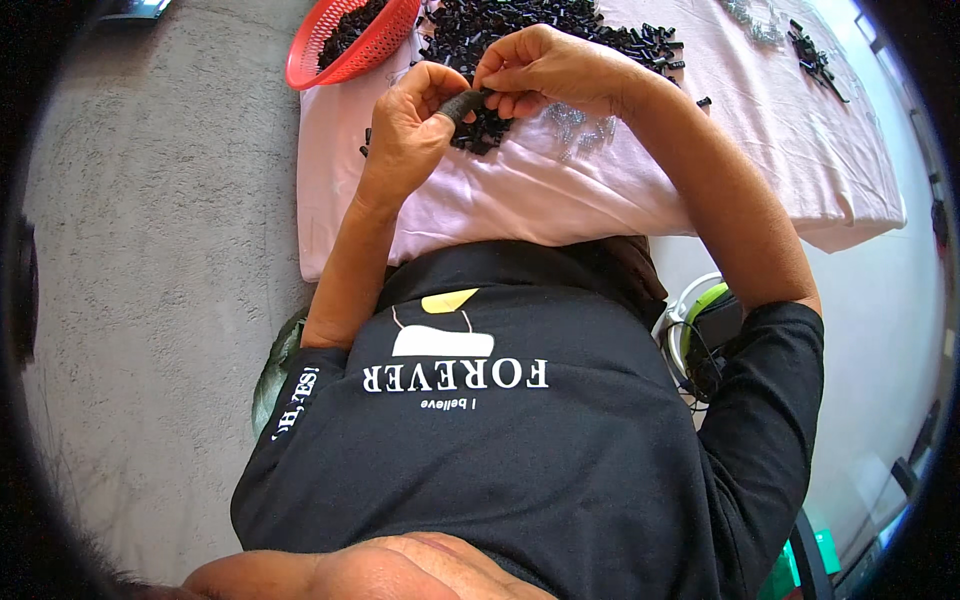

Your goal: Manually assembling small black plastic components at a workshop table.

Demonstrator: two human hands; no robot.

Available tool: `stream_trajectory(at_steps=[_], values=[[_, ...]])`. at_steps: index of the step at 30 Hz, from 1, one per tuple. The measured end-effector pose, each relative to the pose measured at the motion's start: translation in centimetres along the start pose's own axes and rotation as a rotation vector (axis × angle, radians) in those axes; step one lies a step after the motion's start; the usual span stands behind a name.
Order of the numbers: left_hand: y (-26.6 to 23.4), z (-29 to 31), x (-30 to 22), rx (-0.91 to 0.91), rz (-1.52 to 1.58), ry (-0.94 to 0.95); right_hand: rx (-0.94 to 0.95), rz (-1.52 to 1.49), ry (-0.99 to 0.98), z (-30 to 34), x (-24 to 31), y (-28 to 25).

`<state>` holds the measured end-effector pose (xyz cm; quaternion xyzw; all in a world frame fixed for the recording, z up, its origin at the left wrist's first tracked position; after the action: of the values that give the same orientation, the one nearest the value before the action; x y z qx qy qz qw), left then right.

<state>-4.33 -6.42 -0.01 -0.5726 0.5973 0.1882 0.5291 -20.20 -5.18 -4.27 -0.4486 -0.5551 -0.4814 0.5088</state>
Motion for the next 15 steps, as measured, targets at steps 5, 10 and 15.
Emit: stream_trajectory(at_steps=[5,10,15], values=[[-0.5,0.0,0.6,0.055,0.054,-0.068,0.091,-0.063,-0.015,0.1,0.4,0.3],[-1.8,0.3,1.4,0.027,0.043,-0.16,0.054,-0.053,0.002,0.2,0.7,0.5],[-2.6,1.6,1.4,0.062,-0.357,0.12,-0.001,-0.003,0.002,0.1,0.4,-0.1]])
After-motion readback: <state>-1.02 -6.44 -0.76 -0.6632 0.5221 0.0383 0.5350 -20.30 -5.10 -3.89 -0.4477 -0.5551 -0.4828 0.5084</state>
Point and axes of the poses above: each hand's wrist, its own z-axis away from the middle knuckle, its own y-axis out of the palm, x = y × z, the point moved 5 cm from there along -z, towards the middle knuckle, and after that the axes turned 15 degrees about -x, right-handed, at the moved point
